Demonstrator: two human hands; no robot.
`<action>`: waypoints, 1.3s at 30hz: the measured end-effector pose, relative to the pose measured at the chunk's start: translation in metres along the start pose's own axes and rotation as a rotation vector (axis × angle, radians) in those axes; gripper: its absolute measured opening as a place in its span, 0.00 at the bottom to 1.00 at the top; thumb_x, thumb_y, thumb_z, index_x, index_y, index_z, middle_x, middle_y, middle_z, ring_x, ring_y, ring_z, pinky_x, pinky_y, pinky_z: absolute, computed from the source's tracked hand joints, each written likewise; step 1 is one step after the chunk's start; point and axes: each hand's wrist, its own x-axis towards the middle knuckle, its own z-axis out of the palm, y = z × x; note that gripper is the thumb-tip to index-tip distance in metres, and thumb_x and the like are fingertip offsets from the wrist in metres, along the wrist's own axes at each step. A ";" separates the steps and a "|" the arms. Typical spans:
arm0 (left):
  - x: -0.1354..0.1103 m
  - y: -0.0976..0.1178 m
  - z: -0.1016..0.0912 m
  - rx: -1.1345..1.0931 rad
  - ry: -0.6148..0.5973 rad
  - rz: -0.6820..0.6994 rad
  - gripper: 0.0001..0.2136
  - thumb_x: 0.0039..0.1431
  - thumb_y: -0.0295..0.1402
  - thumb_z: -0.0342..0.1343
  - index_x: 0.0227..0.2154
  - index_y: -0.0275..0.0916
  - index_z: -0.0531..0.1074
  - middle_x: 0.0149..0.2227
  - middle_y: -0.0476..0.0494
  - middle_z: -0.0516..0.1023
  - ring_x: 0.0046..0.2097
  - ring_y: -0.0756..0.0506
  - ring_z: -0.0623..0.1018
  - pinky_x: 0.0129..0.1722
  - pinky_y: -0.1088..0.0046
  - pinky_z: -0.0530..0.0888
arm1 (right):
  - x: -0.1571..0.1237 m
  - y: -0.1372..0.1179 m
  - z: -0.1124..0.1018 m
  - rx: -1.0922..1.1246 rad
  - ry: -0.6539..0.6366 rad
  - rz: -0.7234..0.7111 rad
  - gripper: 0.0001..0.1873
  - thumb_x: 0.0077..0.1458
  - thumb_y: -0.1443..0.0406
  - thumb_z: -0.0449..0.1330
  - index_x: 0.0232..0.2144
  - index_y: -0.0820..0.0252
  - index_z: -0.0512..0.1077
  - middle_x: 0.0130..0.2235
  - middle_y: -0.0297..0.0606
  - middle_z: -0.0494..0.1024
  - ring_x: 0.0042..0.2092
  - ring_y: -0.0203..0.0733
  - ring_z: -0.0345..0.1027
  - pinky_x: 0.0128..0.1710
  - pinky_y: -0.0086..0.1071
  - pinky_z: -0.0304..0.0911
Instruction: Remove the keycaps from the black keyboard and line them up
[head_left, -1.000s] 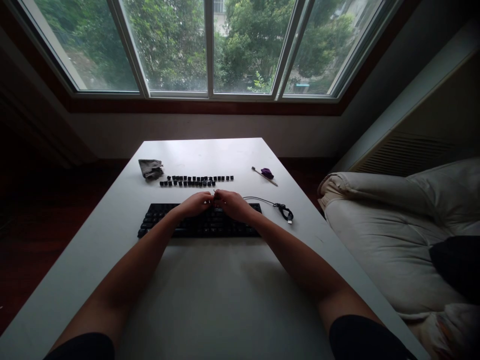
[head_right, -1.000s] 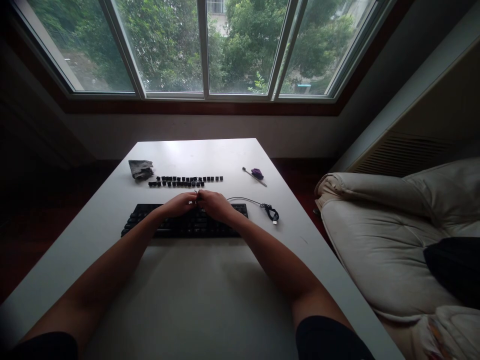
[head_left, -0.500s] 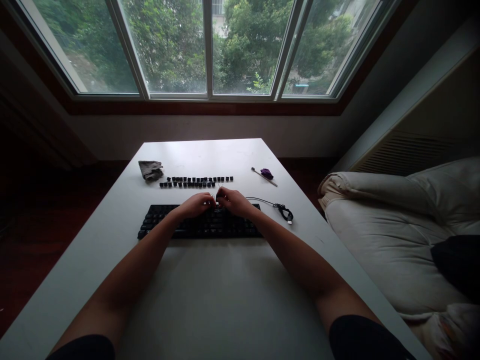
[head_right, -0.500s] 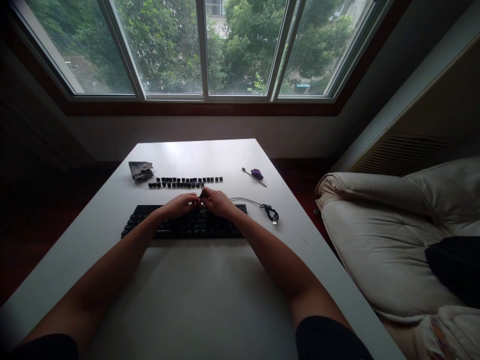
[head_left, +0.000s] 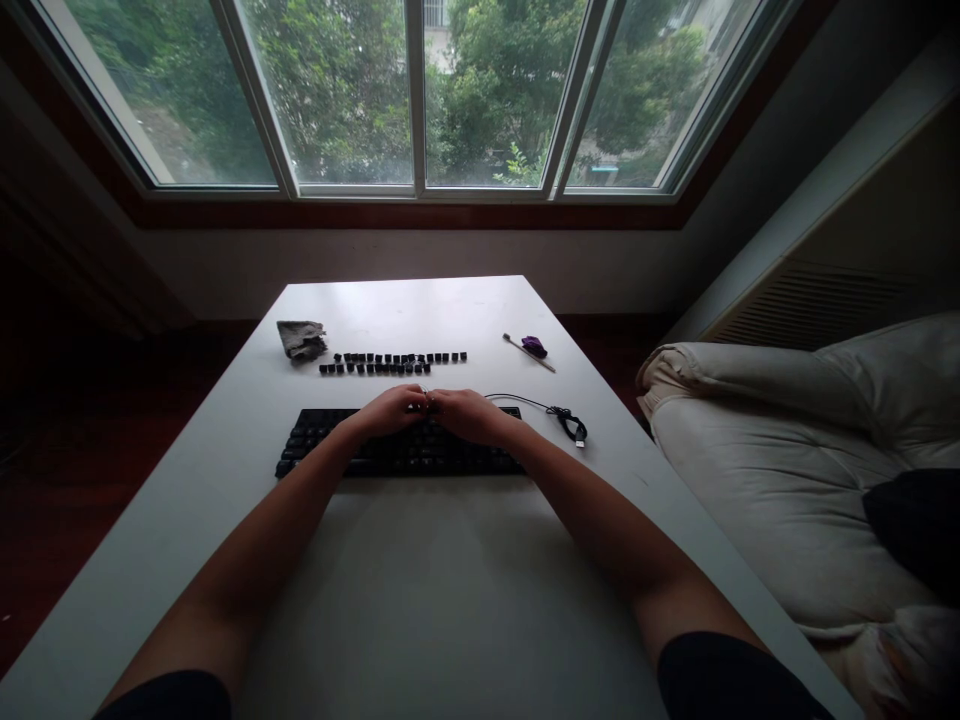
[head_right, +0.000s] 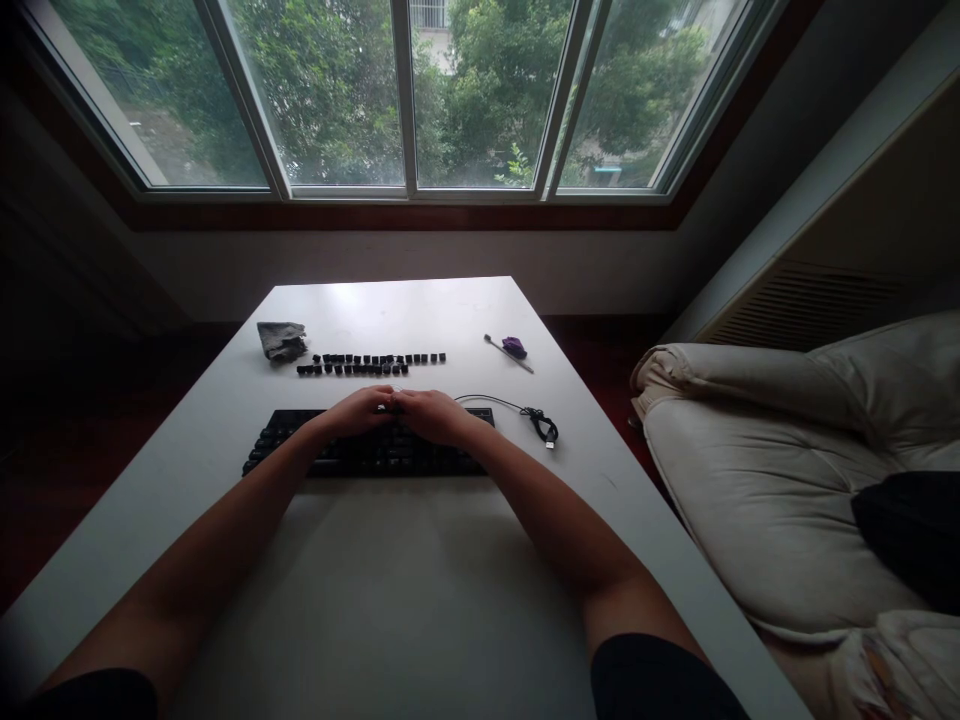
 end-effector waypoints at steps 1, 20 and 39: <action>0.000 0.000 0.000 0.001 -0.002 0.002 0.06 0.59 0.31 0.58 0.36 0.40 0.79 0.41 0.43 0.76 0.42 0.44 0.76 0.45 0.70 0.72 | 0.000 0.000 -0.001 -0.016 -0.005 -0.005 0.09 0.61 0.69 0.57 0.45 0.58 0.72 0.43 0.41 0.78 0.39 0.42 0.71 0.38 0.30 0.59; 0.001 0.005 0.000 0.016 0.043 -0.067 0.06 0.60 0.28 0.53 0.34 0.39 0.76 0.36 0.46 0.75 0.38 0.46 0.73 0.39 0.71 0.69 | -0.006 0.013 0.010 0.133 0.104 0.044 0.11 0.59 0.70 0.59 0.44 0.59 0.74 0.41 0.38 0.80 0.39 0.39 0.72 0.42 0.30 0.62; 0.002 0.004 0.001 -0.046 0.047 -0.079 0.07 0.57 0.26 0.54 0.35 0.38 0.77 0.38 0.45 0.77 0.38 0.46 0.75 0.41 0.71 0.70 | -0.002 0.009 0.017 -0.204 -0.013 0.107 0.15 0.65 0.66 0.56 0.54 0.59 0.69 0.43 0.44 0.79 0.42 0.45 0.73 0.41 0.32 0.62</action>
